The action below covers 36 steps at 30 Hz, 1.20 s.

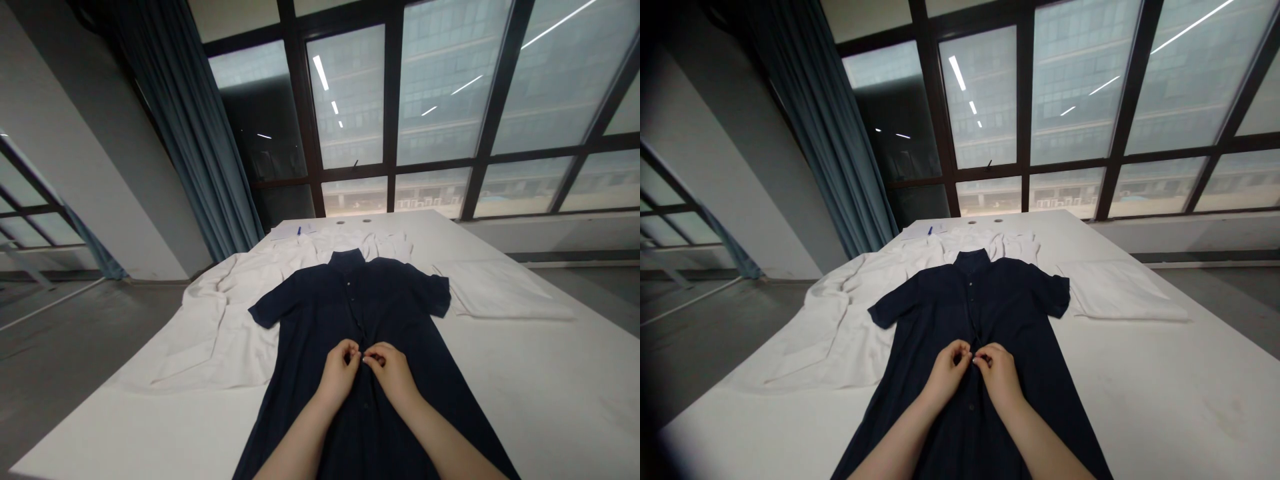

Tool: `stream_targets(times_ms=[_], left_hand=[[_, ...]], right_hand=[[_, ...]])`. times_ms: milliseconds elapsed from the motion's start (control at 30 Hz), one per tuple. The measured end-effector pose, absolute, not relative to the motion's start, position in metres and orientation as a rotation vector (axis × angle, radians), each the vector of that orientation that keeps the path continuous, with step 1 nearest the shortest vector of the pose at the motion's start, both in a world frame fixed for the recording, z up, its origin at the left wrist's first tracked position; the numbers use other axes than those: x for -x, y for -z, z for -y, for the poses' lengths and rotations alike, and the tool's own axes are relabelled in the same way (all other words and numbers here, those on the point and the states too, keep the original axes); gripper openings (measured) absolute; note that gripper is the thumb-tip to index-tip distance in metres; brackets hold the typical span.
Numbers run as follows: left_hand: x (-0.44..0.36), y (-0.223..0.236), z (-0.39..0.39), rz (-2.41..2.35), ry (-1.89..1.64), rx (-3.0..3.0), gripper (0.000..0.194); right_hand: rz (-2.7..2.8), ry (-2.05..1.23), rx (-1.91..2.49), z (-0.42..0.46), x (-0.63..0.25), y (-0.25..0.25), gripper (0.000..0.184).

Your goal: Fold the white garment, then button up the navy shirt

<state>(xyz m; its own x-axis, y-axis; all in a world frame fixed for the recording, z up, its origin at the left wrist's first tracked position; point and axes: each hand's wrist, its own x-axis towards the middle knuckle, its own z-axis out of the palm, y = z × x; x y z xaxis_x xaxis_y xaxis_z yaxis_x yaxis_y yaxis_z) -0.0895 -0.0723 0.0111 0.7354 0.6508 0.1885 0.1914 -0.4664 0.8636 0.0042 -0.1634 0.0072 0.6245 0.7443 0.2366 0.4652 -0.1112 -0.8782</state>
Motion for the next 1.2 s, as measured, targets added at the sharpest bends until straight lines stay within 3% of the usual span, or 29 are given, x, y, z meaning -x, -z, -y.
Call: stream_targets(times_ms=[300,600,833,1067,1200], left_hand=[[0.086,-0.009,0.075,-0.681,-0.676,-2.061,0.003],[0.086,-0.010,0.075,-0.712,-0.669,-1.942,0.012],[0.096,-0.013,0.067,-0.748,-0.596,-2.113,0.003],[0.131,-0.038,0.098,-0.809,-0.249,-2.429,0.012],[0.152,-0.035,0.120,-0.807,-0.187,-2.499,0.039]], right_hand=[[0.950,-0.287,1.739,0.158,-0.002,-0.002,0.011],[0.927,-0.423,1.677,0.156,-0.008,0.001,0.009],[0.940,-0.316,1.753,0.163,-0.016,-0.010,0.018],[1.191,-0.362,2.169,0.191,0.007,-0.033,0.025],[1.282,-0.255,2.356,0.208,0.035,-0.025,0.017]])
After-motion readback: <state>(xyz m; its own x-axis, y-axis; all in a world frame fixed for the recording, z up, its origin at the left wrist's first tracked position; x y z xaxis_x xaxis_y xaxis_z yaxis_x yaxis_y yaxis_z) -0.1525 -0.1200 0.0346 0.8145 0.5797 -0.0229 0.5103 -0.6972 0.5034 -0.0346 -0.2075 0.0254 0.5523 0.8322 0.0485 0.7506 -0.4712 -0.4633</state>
